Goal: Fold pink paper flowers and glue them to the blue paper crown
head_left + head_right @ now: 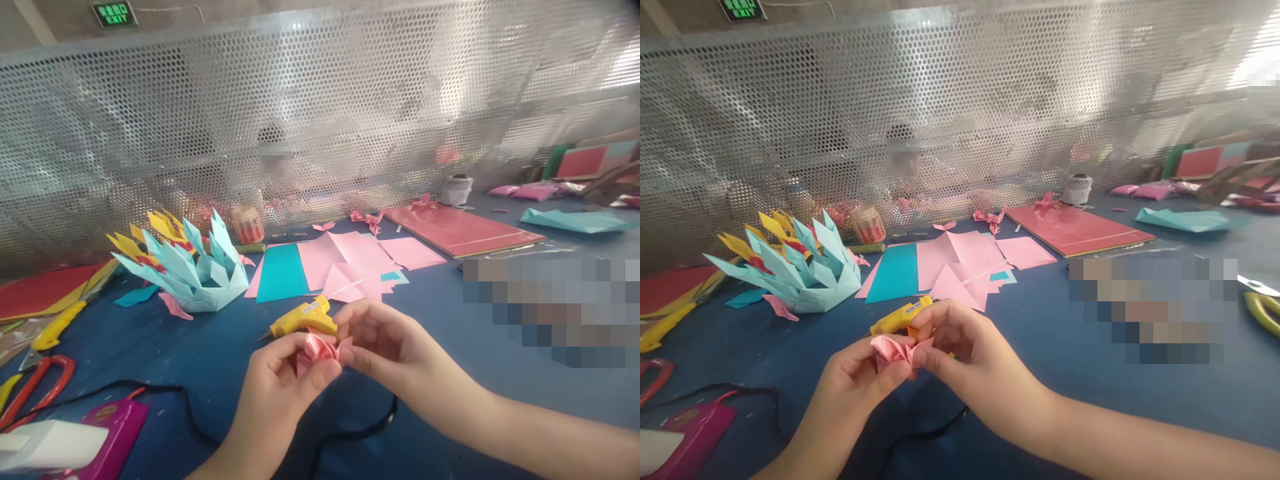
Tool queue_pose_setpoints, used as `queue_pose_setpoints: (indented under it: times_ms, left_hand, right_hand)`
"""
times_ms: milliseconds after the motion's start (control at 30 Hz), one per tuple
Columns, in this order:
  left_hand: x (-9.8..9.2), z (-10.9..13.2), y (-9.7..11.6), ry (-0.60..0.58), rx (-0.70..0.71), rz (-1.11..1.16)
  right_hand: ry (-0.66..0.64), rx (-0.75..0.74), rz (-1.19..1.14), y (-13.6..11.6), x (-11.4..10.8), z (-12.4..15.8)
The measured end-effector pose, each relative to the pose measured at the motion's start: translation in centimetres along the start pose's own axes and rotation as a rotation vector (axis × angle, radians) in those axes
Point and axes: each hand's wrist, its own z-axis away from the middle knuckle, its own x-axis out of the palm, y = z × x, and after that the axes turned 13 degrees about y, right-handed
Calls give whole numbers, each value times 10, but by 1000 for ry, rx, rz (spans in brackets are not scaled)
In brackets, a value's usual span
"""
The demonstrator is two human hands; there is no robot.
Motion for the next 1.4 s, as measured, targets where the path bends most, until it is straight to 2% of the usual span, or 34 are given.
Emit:
queue_pose_setpoints:
  times_ms: [100,367,567,733,800,967,1233,1400]
  left_hand:
    - [-1,0,-1,-4,-22,-30]
    - [-2,0,0,-20,-75,-64]
    - [2,0,2,-1,-122,-1]
    - [5,2,5,11,-242,118]
    - [5,2,6,0,-292,181]
    - [3,3,9,-54,-384,300]
    - [2,3,5,-93,-408,336]
    - [1,3,2,-89,-363,305]
  right_hand:
    - [-2,23,54,2,-1,-1]
    - [40,-108,229,2,-2,0]
    - [8,-40,118,3,-4,-2]
    - [63,-110,136,-1,-7,-6]
    - [58,-208,167,-4,-9,-7]
    - [-71,-715,417,-8,-14,-7]
    - [-96,-930,570,-10,-16,-2]
    - [-103,-945,601,-10,-16,-2]
